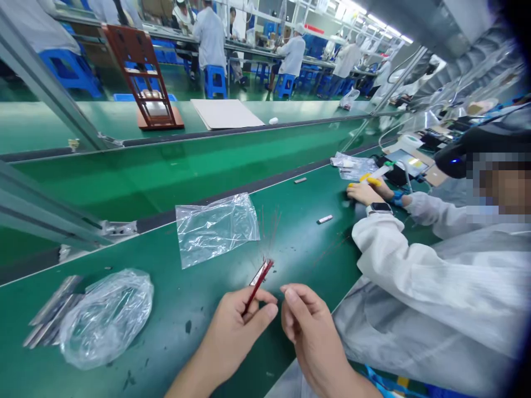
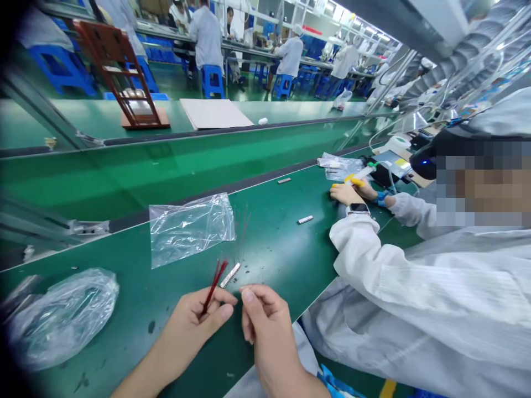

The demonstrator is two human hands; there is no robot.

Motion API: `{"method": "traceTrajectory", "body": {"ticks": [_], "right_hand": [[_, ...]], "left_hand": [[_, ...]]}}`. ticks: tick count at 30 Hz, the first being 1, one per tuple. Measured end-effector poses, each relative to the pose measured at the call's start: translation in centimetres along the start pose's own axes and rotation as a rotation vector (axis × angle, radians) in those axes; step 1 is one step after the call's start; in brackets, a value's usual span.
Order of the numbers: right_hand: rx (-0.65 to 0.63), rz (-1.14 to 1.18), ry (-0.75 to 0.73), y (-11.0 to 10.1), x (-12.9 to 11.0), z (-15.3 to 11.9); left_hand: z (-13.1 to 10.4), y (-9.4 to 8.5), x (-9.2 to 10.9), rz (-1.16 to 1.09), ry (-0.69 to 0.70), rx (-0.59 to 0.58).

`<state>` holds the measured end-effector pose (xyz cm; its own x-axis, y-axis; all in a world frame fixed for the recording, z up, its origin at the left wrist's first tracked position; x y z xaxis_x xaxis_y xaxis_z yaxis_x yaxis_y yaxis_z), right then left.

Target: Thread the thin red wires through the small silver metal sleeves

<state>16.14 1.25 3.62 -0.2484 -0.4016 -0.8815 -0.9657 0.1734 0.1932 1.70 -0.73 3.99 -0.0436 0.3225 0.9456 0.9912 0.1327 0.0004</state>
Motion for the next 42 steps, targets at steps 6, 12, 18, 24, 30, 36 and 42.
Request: {"method": "traceTrajectory", "body": {"ticks": [6, 12, 18, 24, 30, 36, 42], "right_hand": [[-0.031, -0.043, -0.038, -0.1, 0.4, 0.0], [-0.099, -0.207, -0.190, -0.7, -0.1, 0.4], [-0.104, -0.296, -0.286, -0.8, -0.5, 0.4], [-0.151, -0.311, -0.301, -0.9, -0.4, 0.6], [-0.148, -0.302, -0.270, -1.0, -0.3, 0.7], [-0.045, -0.289, -0.311, -1.7, -0.2, 1.1], [0.022, -0.327, -0.413, -2.6, 0.7, 2.3]], "left_hand": [[0.0, 0.1, 0.4, 0.019, 0.049, 0.013], [0.1, -0.3, 0.8, 0.066, 0.077, 0.028], [0.0, -0.5, 0.4, 0.107, 0.070, 0.001], [0.0, -0.5, 0.0, 0.113, 0.048, -0.046], [0.2, -0.5, -0.1, 0.116, 0.043, -0.067], [0.0, -0.8, -0.3, 0.063, 0.028, -0.016], [-0.1, -0.5, -0.7, -0.146, -0.098, -0.088]]}}
Point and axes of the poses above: each hand's wrist, its own z-axis towards the middle knuckle, its own y-axis out of the palm, x = y × z, the point moved 1 cm from there along z, towards the middle knuckle, and after that the axes turned 11 degrees about x, right-handed, at the moved point
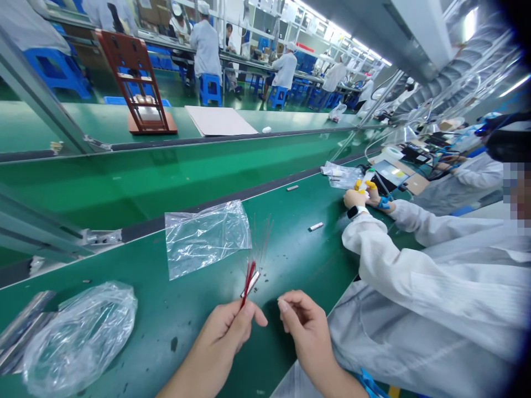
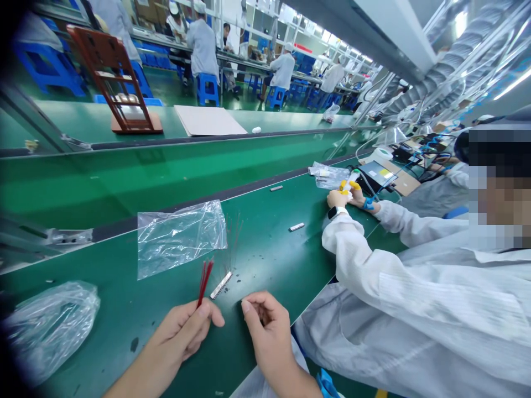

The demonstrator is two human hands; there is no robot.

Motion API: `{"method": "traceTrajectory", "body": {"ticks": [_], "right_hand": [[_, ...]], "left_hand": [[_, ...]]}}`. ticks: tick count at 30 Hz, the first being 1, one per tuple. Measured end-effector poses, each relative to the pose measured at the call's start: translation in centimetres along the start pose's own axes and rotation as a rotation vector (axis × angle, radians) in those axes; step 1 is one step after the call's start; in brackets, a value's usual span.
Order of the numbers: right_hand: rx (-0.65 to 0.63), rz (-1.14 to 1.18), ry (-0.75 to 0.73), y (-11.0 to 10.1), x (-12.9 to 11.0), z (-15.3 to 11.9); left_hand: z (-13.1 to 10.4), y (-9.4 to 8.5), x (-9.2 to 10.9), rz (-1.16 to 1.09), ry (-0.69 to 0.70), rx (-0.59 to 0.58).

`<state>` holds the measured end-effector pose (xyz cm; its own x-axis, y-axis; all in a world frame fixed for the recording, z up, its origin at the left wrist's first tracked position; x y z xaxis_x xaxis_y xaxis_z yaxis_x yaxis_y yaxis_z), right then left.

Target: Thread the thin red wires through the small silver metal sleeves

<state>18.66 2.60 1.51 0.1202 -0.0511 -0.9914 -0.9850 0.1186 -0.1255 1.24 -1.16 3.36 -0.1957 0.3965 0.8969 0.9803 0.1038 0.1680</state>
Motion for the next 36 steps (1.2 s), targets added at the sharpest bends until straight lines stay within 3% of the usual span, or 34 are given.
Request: {"method": "traceTrajectory", "body": {"ticks": [9, 19, 26, 31, 36], "right_hand": [[0.054, -0.009, -0.049, -0.3, 0.6, -0.2], [0.022, 0.017, -0.017, 0.0, 0.7, -0.2], [-0.012, 0.004, -0.025, 0.1, 1.2, -0.2], [-0.024, 0.007, -0.025, 0.2, 1.5, -0.4], [-0.088, 0.077, 0.105, 0.3, 0.2, 1.0]], "left_hand": [[-0.4, 1.9, 0.1, -0.383, -0.086, -0.244], [-1.1, 1.1, 0.7, -0.478, -0.048, -0.351], [-1.7, -0.9, 1.0, -0.459, -0.054, -0.200], [-2.0, -0.5, 2.4, -0.491, -0.114, -0.083], [-1.4, -1.0, 3.1, -0.573, -0.083, 0.188]]}}
Point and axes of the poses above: each hand's wrist, its own z-axis towards the middle knuckle, its own y-axis out of the palm, x = y × z, the point moved 1 cm from there along z, towards the middle knuckle, and after that the axes turned 11 degrees about x, right-handed, at the moved point
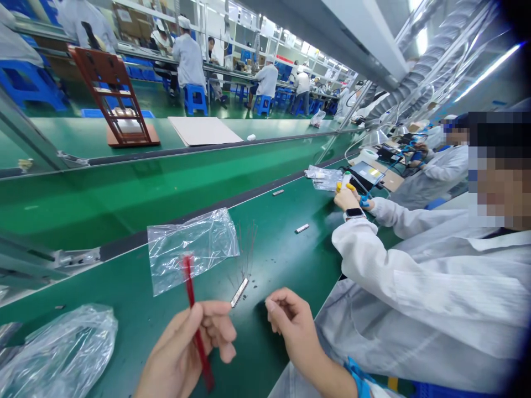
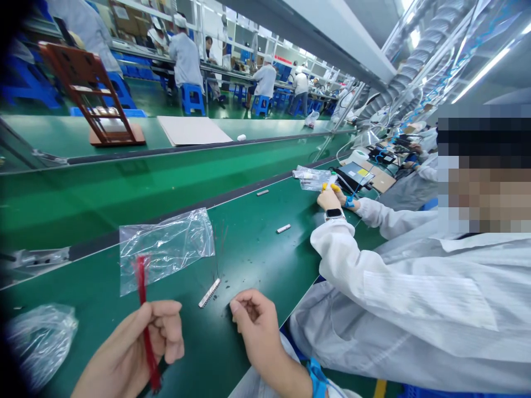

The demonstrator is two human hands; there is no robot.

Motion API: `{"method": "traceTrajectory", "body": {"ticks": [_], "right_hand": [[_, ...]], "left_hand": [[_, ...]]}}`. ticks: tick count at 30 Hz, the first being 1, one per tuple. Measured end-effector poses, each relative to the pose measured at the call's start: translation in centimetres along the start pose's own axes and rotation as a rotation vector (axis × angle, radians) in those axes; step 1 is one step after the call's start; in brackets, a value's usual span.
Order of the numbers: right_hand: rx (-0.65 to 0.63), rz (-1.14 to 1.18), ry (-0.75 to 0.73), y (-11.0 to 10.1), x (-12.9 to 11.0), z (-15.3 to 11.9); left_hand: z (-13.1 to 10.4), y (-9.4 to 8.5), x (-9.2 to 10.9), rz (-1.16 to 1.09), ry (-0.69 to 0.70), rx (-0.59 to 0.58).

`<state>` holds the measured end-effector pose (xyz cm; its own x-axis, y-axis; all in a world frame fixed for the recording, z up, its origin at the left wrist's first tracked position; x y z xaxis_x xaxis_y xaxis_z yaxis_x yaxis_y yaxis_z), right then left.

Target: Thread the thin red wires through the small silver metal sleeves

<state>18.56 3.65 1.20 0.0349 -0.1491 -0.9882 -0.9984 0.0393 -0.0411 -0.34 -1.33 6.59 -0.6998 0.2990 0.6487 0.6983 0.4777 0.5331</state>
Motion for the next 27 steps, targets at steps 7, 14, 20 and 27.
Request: {"method": "traceTrajectory", "body": {"ticks": [7, 14, 20, 27], "right_hand": [[-0.245, 0.059, 0.181, 0.5, -4.0, 11.7], [-0.200, -0.002, 0.162, 0.4, -5.9, 18.9], [0.024, -0.029, -0.053, -0.3, -1.2, 7.0], [-0.137, -0.344, -0.350, -0.3, 0.4, 0.0]], "left_hand": [[2.1, -2.1, 1.0, -0.172, 0.176, 0.280], [3.8, -3.3, 1.2, -0.227, 0.260, 0.353], [6.0, -3.9, 1.2, -0.207, 0.314, 0.341], [5.7, -2.8, 0.6, -0.129, 0.367, 0.316]]}}
Point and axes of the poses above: each hand's wrist, its own z-axis towards the middle knuckle, its own y-axis out of the palm, x = y × z, the point moved 1 cm from there along z, towards the middle knuckle, and after that the axes turned 11 degrees about x, right-handed, at the moved point
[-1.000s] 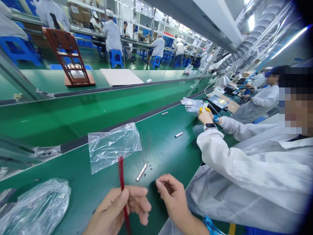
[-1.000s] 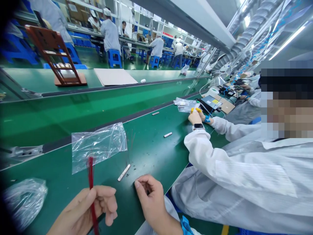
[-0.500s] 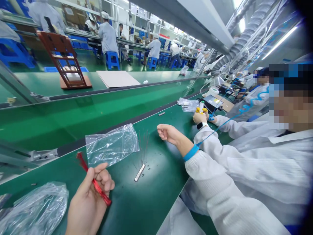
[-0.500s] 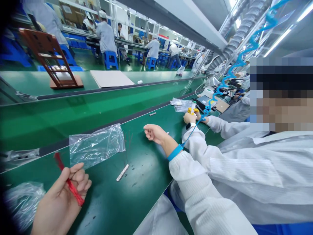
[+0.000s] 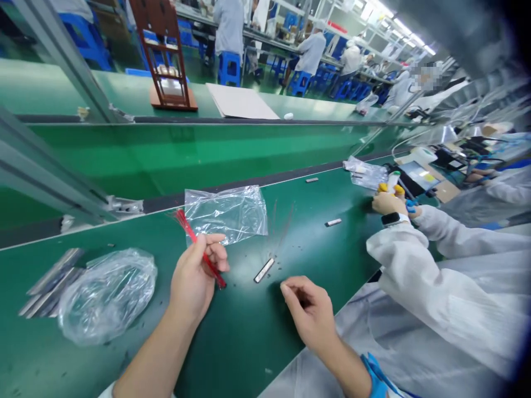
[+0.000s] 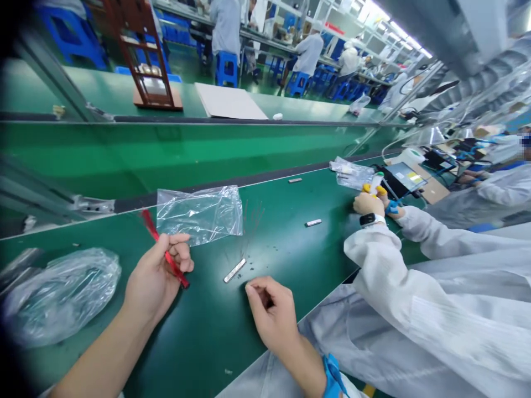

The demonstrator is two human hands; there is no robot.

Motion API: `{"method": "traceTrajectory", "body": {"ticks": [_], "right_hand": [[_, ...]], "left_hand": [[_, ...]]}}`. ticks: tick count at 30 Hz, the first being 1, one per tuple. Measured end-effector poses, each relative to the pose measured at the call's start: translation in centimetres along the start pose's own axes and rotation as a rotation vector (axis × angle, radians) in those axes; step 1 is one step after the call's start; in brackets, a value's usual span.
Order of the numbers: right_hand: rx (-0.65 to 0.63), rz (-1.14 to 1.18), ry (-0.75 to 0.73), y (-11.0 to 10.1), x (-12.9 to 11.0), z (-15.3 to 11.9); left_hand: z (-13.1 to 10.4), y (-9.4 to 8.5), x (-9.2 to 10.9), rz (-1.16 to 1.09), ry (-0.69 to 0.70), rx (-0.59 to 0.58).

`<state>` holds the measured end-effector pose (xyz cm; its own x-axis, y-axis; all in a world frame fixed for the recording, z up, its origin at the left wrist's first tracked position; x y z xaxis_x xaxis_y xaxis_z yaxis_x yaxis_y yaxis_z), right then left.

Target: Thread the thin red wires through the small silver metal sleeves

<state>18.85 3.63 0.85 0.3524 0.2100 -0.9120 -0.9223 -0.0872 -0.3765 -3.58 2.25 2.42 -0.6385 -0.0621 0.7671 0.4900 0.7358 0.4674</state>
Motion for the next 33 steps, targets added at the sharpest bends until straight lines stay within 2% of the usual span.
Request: {"method": "traceTrajectory", "body": {"ticks": [7, 33], "right_hand": [[-0.084, -0.122, -0.162, 1.5, -0.9, 2.2], [-0.148, -0.284, -0.240, 1.9, -1.3, 2.4]], "left_hand": [[-0.7, 0.2, -0.2, 0.072, 0.029, -0.030], [-0.5, 0.2, -0.5, 0.057, 0.030, -0.053]]}}
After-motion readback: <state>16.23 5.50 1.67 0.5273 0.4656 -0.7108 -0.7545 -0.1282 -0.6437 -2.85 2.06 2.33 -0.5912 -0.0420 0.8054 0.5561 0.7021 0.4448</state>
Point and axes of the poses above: each hand's wrist, its own z-axis towards the middle knuckle, its own y-axis out of the palm, x = y × z, the point moved 1 cm from there along z, towards the middle knuckle, and after that the axes turned 11 degrees about x, right-handed, at the moved point
